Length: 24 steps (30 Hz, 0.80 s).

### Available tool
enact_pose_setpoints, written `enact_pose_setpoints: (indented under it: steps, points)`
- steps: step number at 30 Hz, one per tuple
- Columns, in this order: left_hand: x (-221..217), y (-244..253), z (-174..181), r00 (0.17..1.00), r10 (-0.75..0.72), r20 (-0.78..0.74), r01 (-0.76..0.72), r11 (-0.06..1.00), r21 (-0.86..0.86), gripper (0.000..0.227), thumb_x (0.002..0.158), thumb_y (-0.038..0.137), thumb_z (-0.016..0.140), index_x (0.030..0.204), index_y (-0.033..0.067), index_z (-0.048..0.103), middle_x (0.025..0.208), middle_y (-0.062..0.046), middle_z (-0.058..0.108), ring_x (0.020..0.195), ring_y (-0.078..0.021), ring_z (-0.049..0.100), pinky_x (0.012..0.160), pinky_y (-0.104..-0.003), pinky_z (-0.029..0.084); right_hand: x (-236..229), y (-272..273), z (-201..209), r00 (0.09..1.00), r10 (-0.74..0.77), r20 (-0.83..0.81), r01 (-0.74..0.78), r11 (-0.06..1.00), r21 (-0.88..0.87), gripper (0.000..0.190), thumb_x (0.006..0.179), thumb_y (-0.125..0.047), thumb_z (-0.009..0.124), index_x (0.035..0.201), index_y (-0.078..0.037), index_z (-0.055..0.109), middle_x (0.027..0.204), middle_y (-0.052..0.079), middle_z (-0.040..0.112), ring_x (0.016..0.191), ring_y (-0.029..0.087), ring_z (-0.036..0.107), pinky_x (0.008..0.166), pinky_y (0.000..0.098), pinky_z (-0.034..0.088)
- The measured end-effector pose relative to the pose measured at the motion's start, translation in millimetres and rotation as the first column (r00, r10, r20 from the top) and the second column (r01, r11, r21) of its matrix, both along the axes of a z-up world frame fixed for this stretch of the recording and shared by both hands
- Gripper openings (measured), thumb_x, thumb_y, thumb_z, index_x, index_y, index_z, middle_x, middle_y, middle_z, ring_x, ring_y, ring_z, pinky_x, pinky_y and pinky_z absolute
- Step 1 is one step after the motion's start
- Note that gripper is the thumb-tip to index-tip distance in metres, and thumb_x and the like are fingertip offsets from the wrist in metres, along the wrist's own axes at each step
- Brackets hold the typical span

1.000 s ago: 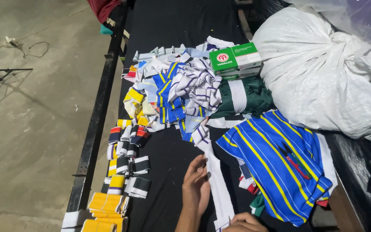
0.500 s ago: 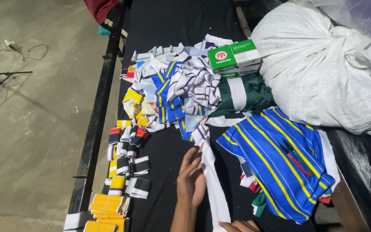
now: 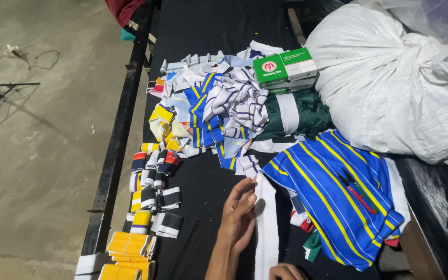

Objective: The person is sorting, folding, and bundling various fabric pieces and components on a work table in a factory setting.

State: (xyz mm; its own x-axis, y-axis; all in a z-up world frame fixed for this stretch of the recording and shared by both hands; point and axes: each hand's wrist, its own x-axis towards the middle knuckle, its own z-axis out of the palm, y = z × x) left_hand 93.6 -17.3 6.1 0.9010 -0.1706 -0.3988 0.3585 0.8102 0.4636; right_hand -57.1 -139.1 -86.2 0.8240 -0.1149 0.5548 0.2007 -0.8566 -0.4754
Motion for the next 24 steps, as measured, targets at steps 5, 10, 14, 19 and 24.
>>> enact_pose_setpoints:
  steps: [5,10,14,19,24]
  points:
    - [5,-21,-12,0.989,0.122,0.08,-0.111,0.986,-0.128,0.041,0.081,-0.001,0.074,0.12,0.0087,0.066,0.148,-0.021,0.063,0.118,-0.0235,0.068,0.09,-0.033,0.056,3,0,-2,0.991,-0.074,-0.115,0.088,0.988,0.127,0.022,0.073,-0.039,0.055,0.06,-0.029,0.069,0.07,-0.018,0.07,0.053,0.012,0.062,0.063,0.0296,0.05]
    - [-2,-17,4,0.953,0.141,-0.268,-0.126,0.989,0.074,0.031,0.085,-0.006,0.069,0.114,0.003,0.066,0.125,-0.018,0.075,0.097,-0.0244,0.067,0.07,-0.031,0.056,-7,-4,-4,0.983,0.103,-0.153,-0.081,0.987,0.138,0.029,0.08,-0.028,0.056,0.055,-0.023,0.07,0.054,-0.022,0.07,0.047,0.008,0.054,0.063,0.0234,0.046]
    - [-18,-2,29,0.94,0.155,-0.304,-0.149,0.988,0.043,0.033,0.086,-0.009,0.066,0.118,-0.0008,0.06,0.124,-0.029,0.074,0.108,-0.0315,0.07,0.084,-0.033,0.055,2,-12,10,0.955,0.298,-0.002,-0.298,0.953,-0.054,0.03,0.079,-0.01,0.038,0.054,-0.018,0.052,0.058,-0.018,0.071,0.046,-0.006,0.057,0.052,0.0207,0.038]
    - [-19,6,31,0.929,0.335,-0.157,-0.315,0.939,0.139,0.035,0.081,-0.005,0.078,0.11,0.008,0.064,0.097,-0.013,0.067,0.084,-0.0249,0.067,0.07,-0.036,0.056,7,6,38,0.985,0.153,0.083,-0.169,0.956,0.241,0.028,0.082,-0.027,0.054,0.057,-0.018,0.058,0.059,-0.008,0.073,0.056,0.009,0.074,0.058,0.0263,0.057]
    - [11,2,39,0.924,0.361,-0.13,-0.351,0.932,0.093,0.039,0.078,-0.005,0.076,0.112,0.0082,0.063,0.109,-0.014,0.066,0.095,-0.0274,0.067,0.08,-0.037,0.057,2,-25,2,0.889,0.454,-0.059,-0.414,0.852,0.32,0.037,0.094,-0.042,0.064,0.069,-0.014,0.068,0.079,-0.002,0.083,0.084,0.015,0.084,0.08,0.0293,0.068]
